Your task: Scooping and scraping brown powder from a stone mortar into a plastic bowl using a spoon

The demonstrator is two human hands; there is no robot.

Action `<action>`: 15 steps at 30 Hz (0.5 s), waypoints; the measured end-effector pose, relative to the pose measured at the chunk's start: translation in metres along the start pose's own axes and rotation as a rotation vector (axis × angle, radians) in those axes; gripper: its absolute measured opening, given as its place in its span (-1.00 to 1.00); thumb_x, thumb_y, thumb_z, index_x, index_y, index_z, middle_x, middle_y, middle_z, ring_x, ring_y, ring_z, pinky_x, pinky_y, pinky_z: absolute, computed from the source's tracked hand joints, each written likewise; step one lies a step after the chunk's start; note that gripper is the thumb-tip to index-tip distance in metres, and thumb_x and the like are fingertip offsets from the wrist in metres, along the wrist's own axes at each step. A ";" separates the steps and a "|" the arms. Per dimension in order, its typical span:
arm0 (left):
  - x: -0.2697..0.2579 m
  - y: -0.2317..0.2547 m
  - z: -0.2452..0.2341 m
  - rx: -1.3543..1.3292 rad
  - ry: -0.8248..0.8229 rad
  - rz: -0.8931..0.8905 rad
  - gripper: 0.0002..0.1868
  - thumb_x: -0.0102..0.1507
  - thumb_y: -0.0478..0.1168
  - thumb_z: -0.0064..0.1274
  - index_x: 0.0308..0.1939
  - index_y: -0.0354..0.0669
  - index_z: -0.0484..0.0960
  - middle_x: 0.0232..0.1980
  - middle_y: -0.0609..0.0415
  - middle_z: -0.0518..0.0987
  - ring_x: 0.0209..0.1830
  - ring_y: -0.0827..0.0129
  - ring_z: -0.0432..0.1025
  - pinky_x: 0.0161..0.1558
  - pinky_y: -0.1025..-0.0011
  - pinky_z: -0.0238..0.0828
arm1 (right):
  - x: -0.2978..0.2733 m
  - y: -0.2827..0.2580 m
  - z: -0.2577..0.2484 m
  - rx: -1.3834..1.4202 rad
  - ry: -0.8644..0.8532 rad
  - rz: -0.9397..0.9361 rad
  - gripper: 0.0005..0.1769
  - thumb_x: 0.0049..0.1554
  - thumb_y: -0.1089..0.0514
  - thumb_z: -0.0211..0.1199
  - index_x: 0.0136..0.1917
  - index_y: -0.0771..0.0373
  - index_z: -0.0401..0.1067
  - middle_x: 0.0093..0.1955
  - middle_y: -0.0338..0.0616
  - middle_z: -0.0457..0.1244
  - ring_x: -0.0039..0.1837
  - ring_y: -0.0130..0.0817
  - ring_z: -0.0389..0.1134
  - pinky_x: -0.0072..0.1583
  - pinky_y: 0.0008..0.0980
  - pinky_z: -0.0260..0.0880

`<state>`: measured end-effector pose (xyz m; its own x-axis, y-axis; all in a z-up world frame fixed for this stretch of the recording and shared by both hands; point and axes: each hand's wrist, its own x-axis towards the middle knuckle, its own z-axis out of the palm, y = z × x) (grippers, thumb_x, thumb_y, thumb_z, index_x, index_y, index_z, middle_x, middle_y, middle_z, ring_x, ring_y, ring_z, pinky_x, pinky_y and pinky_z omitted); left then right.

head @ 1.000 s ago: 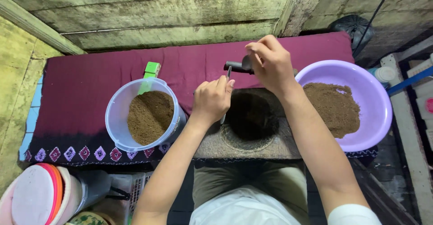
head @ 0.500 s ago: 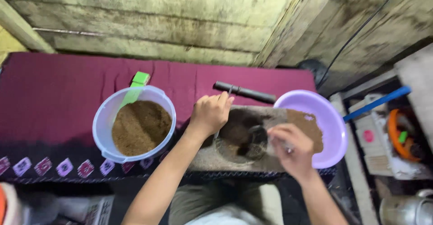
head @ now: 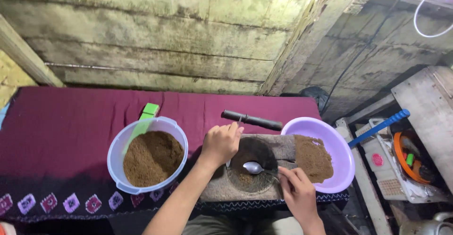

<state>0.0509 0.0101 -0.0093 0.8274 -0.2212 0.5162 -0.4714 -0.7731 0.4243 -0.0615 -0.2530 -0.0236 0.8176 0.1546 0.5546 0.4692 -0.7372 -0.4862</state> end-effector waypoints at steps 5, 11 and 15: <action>-0.002 0.000 0.002 0.035 -0.016 0.015 -0.67 0.46 -0.12 -0.16 -0.40 -0.06 0.47 -0.57 0.19 0.46 -0.66 0.32 0.35 -0.52 0.30 0.30 | -0.003 -0.015 0.003 -0.249 -0.136 0.017 -0.70 0.20 0.12 0.24 0.21 0.08 0.50 -0.20 -0.30 0.26 -0.27 -0.22 0.33 -0.18 -0.22 0.33; -0.003 0.007 -0.006 0.175 0.102 0.104 -0.70 0.45 -0.13 -0.09 -0.41 -0.04 0.41 -0.52 0.16 0.45 -0.56 0.24 0.39 -0.44 0.26 0.25 | 0.003 -0.033 0.013 -0.499 -0.080 -0.016 -0.79 0.25 0.00 0.20 0.12 0.00 0.55 -0.33 -0.34 0.22 -0.31 -0.31 0.32 -0.30 -0.27 0.24; -0.001 0.005 -0.003 0.159 0.055 0.086 -0.68 0.47 -0.14 -0.14 -0.40 -0.04 0.43 -0.54 0.21 0.42 -0.63 0.37 0.32 -0.52 0.36 0.18 | 0.003 -0.032 0.014 -0.446 -0.030 -0.041 -0.82 0.26 0.08 0.24 0.10 0.07 0.58 -0.30 -0.30 0.22 -0.29 -0.28 0.28 -0.24 -0.29 0.24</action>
<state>0.0468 0.0080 -0.0052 0.7665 -0.2610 0.5868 -0.4817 -0.8379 0.2565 -0.0699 -0.2194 -0.0160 0.8140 0.2038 0.5439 0.3172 -0.9404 -0.1223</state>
